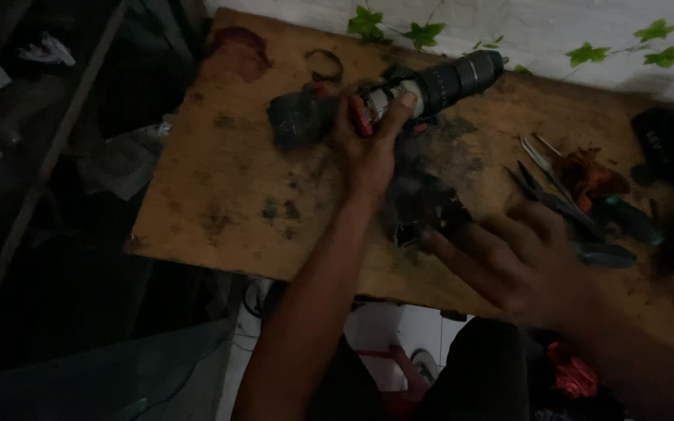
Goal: The person disassembles a cordless power drill on a workbench, removing the battery and separating the housing to access internal components. They manipulate wires and internal parts, then reassemble the housing and reattach the battery.
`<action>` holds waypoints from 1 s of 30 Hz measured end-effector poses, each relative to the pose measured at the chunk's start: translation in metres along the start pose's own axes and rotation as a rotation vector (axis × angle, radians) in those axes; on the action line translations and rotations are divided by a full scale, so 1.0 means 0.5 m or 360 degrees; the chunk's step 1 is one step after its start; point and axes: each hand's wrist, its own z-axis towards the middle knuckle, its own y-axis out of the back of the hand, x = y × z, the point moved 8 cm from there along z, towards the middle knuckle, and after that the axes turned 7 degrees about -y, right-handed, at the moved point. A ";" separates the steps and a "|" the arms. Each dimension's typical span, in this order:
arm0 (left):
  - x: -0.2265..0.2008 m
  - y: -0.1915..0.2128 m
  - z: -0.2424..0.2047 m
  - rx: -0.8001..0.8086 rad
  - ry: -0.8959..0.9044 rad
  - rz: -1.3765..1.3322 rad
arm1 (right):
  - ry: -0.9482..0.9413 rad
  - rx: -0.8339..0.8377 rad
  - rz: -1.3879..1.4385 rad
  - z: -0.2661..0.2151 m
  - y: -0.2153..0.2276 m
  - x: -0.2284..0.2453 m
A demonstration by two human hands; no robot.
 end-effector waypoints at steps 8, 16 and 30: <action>0.007 0.002 -0.005 -0.0103 -0.0077 -0.0194 | -0.1725 0.0027 0.1029 -0.039 -0.061 -0.039; -0.049 0.011 -0.048 -0.0441 0.0041 0.0127 | -0.1578 -0.0599 0.0921 -0.071 -0.061 -0.005; -0.056 0.125 -0.199 -0.0493 0.0464 0.0490 | -0.1832 -0.0517 0.1811 -0.143 -0.083 -0.058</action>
